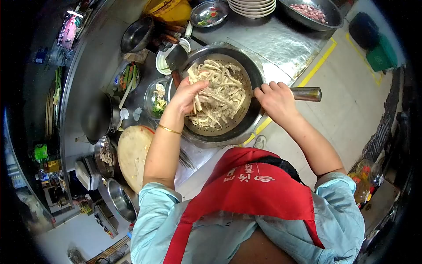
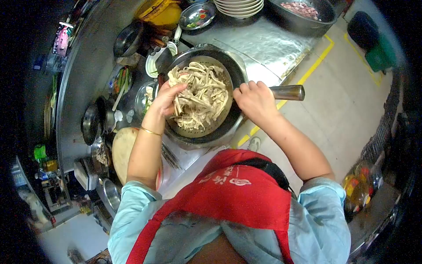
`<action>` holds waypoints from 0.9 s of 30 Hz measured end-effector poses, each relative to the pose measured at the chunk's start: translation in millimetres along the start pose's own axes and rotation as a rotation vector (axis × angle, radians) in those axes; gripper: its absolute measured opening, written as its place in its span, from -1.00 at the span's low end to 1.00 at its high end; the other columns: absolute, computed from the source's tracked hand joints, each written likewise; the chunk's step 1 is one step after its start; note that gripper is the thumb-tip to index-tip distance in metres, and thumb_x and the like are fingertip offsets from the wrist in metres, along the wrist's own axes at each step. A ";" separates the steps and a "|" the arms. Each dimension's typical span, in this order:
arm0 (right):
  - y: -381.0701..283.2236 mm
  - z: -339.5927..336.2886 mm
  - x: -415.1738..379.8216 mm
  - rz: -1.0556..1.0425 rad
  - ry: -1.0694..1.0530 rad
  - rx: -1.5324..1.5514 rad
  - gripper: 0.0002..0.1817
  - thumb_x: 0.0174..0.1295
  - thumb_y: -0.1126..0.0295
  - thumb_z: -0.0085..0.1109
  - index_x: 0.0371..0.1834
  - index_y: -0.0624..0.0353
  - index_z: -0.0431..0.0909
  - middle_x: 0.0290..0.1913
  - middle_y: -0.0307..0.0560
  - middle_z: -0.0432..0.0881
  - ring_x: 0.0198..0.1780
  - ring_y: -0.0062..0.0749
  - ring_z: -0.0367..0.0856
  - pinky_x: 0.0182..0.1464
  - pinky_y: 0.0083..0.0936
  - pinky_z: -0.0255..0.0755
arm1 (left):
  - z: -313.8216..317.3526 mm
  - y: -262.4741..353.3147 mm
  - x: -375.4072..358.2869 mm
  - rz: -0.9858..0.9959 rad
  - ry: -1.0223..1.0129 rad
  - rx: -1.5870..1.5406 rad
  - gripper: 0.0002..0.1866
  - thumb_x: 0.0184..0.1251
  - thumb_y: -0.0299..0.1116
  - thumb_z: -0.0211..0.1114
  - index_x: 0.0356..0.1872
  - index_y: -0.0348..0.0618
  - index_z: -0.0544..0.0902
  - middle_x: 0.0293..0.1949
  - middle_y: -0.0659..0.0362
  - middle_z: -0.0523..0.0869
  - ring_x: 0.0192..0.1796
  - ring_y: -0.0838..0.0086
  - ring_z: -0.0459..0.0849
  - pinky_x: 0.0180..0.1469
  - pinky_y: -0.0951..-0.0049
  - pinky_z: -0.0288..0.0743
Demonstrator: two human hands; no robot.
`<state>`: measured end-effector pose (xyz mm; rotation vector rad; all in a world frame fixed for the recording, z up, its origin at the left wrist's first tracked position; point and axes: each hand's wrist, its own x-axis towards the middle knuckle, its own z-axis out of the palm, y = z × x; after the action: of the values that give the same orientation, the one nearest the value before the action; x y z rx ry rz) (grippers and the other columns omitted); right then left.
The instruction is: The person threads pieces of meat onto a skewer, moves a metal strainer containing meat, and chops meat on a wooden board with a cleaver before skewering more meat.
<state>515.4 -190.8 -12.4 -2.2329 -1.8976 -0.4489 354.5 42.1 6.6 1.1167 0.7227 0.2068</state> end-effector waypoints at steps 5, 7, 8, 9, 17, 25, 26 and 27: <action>-0.4 0.9 0.3 -0.006 0.009 0.004 -0.97 -0.06 0.39 0.08 -0.51 0.02 0.47 -0.50 -0.27 0.47 -0.36 -0.42 0.51 -0.31 -0.50 0.32 | -2.9 -12.0 -5.7 -0.037 0.088 -0.195 -0.63 0.25 -0.52 0.07 0.11 -0.23 0.41 -0.11 0.03 0.64 -0.12 0.28 0.66 -0.09 0.27 0.63; -0.1 2.8 -0.2 -0.010 0.021 0.003 -0.97 -0.06 0.40 0.07 -0.51 0.02 0.47 -0.49 -0.26 0.47 -0.36 -0.41 0.51 -0.32 -0.50 0.33 | 0.3 -12.1 -13.9 -0.021 0.082 -0.155 -0.67 0.33 -0.44 0.09 0.10 -0.20 0.39 -0.15 0.07 0.65 -0.14 0.30 0.66 -0.12 0.28 0.63; -0.6 0.6 -0.4 -0.003 0.023 -0.007 -0.98 -0.05 0.40 0.07 -0.52 0.02 0.46 -0.49 -0.26 0.48 -0.35 -0.41 0.52 -0.32 -0.51 0.34 | 3.4 -12.3 -18.2 0.006 0.085 -0.139 -0.67 0.33 -0.40 0.11 0.09 -0.20 0.40 -0.16 0.07 0.65 -0.15 0.31 0.66 -0.12 0.27 0.63; -0.4 -0.8 -0.7 -0.017 0.012 -0.024 -0.97 -0.05 0.40 0.06 -0.50 0.01 0.46 -0.48 -0.26 0.48 -0.34 -0.41 0.53 -0.30 -0.50 0.36 | 7.7 -15.5 -23.3 0.036 0.095 -0.127 -0.67 0.34 -0.36 0.13 0.09 -0.21 0.41 -0.18 0.08 0.65 -0.15 0.32 0.66 -0.12 0.26 0.62; -27.5 -21.7 9.5 -0.018 0.138 0.171 -0.59 -0.04 0.48 0.21 -0.03 0.06 0.52 -0.09 -0.15 0.58 -0.07 -0.25 0.52 -0.01 -0.33 0.35 | 2.5 -15.1 -46.6 0.331 0.173 -0.539 -0.76 0.26 -0.40 0.24 -0.06 -0.10 0.50 -0.39 0.23 0.63 -0.38 0.54 0.57 -0.38 0.49 0.49; -173.0 -16.2 -5.3 -0.195 0.175 0.627 -0.63 -0.14 0.57 0.24 -0.16 0.12 0.57 -0.16 -0.09 0.58 -0.10 -0.17 0.52 -0.05 -0.30 0.36 | -178.1 -4.3 -201.2 0.358 0.334 -0.635 -0.68 0.23 -0.32 0.31 -0.03 -0.05 0.45 -0.34 0.18 0.63 -0.40 0.52 0.58 -0.41 0.44 0.56; -199.8 -11.6 -3.2 -0.213 0.154 0.644 -0.66 -0.13 0.55 0.25 -0.19 0.11 0.58 -0.18 -0.11 0.59 -0.12 -0.18 0.52 -0.06 -0.30 0.37 | -207.9 -12.6 -224.8 0.355 0.409 -0.522 -0.66 0.24 -0.31 0.29 0.01 -0.06 0.46 -0.29 0.18 0.64 -0.37 0.51 0.59 -0.33 0.42 0.56; -224.3 -5.4 -0.7 -0.233 0.135 0.659 -0.69 -0.13 0.53 0.26 -0.22 0.10 0.58 -0.21 -0.13 0.59 -0.14 -0.18 0.53 -0.08 -0.31 0.37 | -236.5 -28.2 -240.2 0.386 0.531 -0.496 -0.66 0.24 -0.30 0.29 0.02 -0.08 0.49 -0.26 0.18 0.63 -0.37 0.49 0.60 -0.28 0.45 0.54</action>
<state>294.1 -154.8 -21.0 -1.5344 -1.8808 0.0119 19.7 86.5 26.9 0.7104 0.8534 0.9856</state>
